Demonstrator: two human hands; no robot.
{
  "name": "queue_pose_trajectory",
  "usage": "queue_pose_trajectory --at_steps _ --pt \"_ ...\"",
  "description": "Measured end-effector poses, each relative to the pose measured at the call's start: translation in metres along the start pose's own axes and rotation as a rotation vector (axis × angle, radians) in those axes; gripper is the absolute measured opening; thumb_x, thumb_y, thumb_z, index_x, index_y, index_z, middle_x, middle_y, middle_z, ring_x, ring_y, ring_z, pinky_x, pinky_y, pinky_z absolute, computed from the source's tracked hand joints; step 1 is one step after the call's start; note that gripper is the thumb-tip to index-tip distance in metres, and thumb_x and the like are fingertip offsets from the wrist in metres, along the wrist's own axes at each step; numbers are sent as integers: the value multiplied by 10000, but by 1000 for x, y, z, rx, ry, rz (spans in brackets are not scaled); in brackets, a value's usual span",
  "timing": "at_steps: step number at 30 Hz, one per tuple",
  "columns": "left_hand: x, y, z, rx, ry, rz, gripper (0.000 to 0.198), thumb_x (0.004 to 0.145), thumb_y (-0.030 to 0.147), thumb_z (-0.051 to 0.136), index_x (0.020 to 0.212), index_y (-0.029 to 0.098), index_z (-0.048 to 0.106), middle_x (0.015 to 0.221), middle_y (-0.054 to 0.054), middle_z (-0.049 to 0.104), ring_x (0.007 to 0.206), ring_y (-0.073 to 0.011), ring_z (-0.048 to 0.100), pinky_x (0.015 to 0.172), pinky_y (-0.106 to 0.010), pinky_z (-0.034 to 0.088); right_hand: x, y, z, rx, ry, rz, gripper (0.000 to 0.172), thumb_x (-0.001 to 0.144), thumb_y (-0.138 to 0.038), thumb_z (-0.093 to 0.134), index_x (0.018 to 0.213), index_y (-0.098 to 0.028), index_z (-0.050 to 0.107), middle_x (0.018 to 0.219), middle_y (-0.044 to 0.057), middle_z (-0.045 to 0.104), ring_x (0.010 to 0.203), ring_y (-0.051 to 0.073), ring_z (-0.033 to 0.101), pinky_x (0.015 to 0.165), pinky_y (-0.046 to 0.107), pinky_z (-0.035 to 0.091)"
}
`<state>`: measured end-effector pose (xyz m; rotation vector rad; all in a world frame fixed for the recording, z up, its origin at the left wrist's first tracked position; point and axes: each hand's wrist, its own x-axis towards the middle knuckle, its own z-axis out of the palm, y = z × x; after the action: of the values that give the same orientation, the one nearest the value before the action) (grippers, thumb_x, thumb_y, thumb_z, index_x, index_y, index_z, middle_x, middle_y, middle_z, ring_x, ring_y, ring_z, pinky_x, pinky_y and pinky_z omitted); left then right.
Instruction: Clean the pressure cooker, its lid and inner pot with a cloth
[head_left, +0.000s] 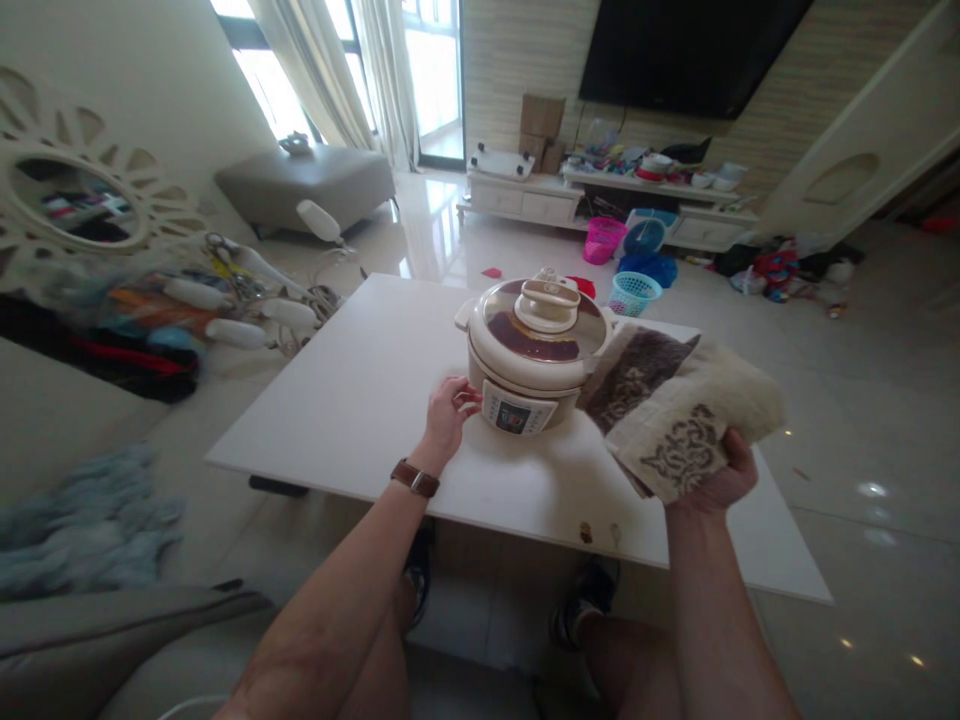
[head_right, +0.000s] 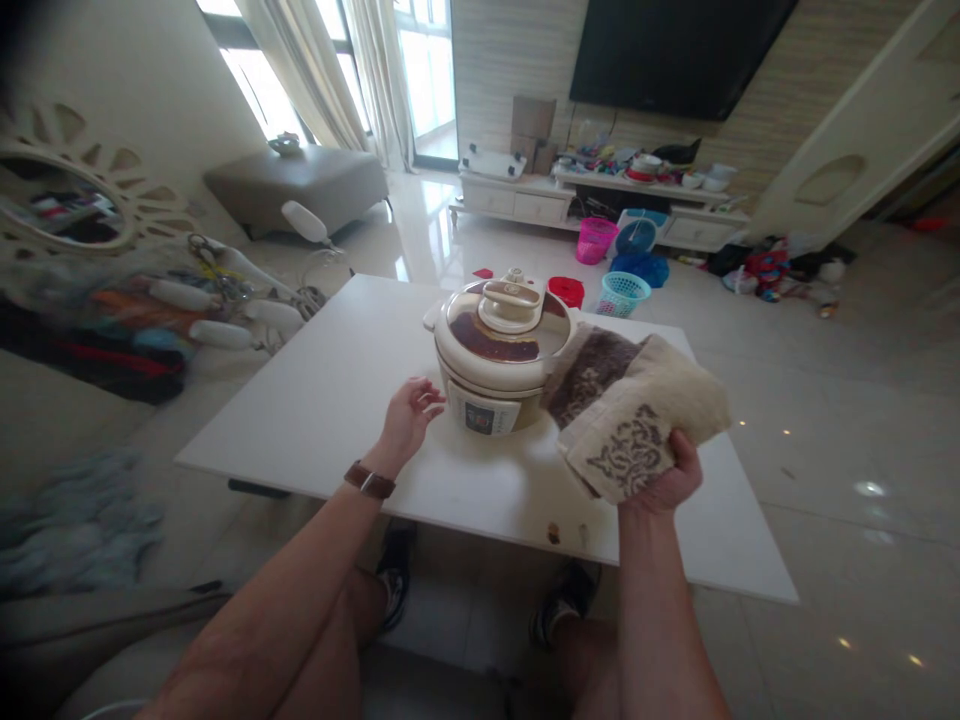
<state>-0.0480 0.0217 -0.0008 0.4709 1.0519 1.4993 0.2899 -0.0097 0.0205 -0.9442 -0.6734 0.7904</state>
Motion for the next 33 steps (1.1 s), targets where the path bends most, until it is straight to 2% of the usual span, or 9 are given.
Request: queue_pose_trajectory --at_steps 3,6,8,11,13,18,22,25,33 --pt "12 -1 1 19 123 98 244 683 322 751 875 207 655 963 -40 712 940 -186 680 821 -300 502 4 5 8 6 91 -124 427 820 -414 608 1191 -252 744 1300 80 744 1345 358 656 1145 674 510" --pt "13 -3 7 81 57 114 298 713 325 740 987 211 712 1164 -82 738 1162 -240 656 953 -356 479 -5 27 23 -146 230 -196 429 772 -388 735 1157 -198 741 1203 71 779 1300 327 681 1139 587 540" --pt "12 -4 10 101 21 115 319 727 331 737 1027 223 723 1225 -84 733 1228 -262 635 1005 -387 463 -15 44 33 -282 191 -134 453 749 -423 804 1111 -156 763 1141 95 805 1240 337 712 1100 559 566" --pt "12 -3 10 96 25 136 309 732 330 736 1026 234 728 1252 -76 719 1249 -267 622 1015 -391 467 -32 61 45 -409 -3 25 495 747 -503 825 1078 -136 797 1108 131 827 1163 352 752 1052 536 590" --pt "18 1 8 81 43 157 297 729 321 739 1012 235 728 1275 -76 708 1265 -263 612 1017 -383 470 -40 65 51 -433 -60 61 509 766 -534 807 1087 -139 806 1133 144 828 1157 357 760 1046 528 595" --pt "44 16 4 -61 41 168 237 750 300 706 975 225 707 1323 -87 718 1333 -243 590 1090 -377 435 -47 66 51 -457 -35 93 527 787 -550 788 1125 -146 804 1198 148 818 1221 367 740 1089 533 572" --pt "57 24 5 -214 -63 75 263 812 374 660 1001 196 701 1323 -132 729 1336 -250 615 1110 -386 451 -47 70 44 -466 -22 131 526 792 -533 791 1166 -164 797 1240 123 811 1279 366 715 1154 554 527" --pt "63 25 7 -279 -117 79 321 843 438 649 1041 192 706 1333 -143 719 1342 -268 623 1066 -370 513 -46 72 42 -465 -40 130 496 812 -520 785 1163 -170 798 1221 120 817 1267 360 724 1126 539 554" --pt "67 24 12 -377 -79 77 343 891 392 628 1137 175 729 1252 -129 756 1258 -222 688 1028 -297 565 -46 64 41 -469 -73 165 499 810 -526 779 1157 -169 805 1213 109 820 1261 358 727 1134 532 550"
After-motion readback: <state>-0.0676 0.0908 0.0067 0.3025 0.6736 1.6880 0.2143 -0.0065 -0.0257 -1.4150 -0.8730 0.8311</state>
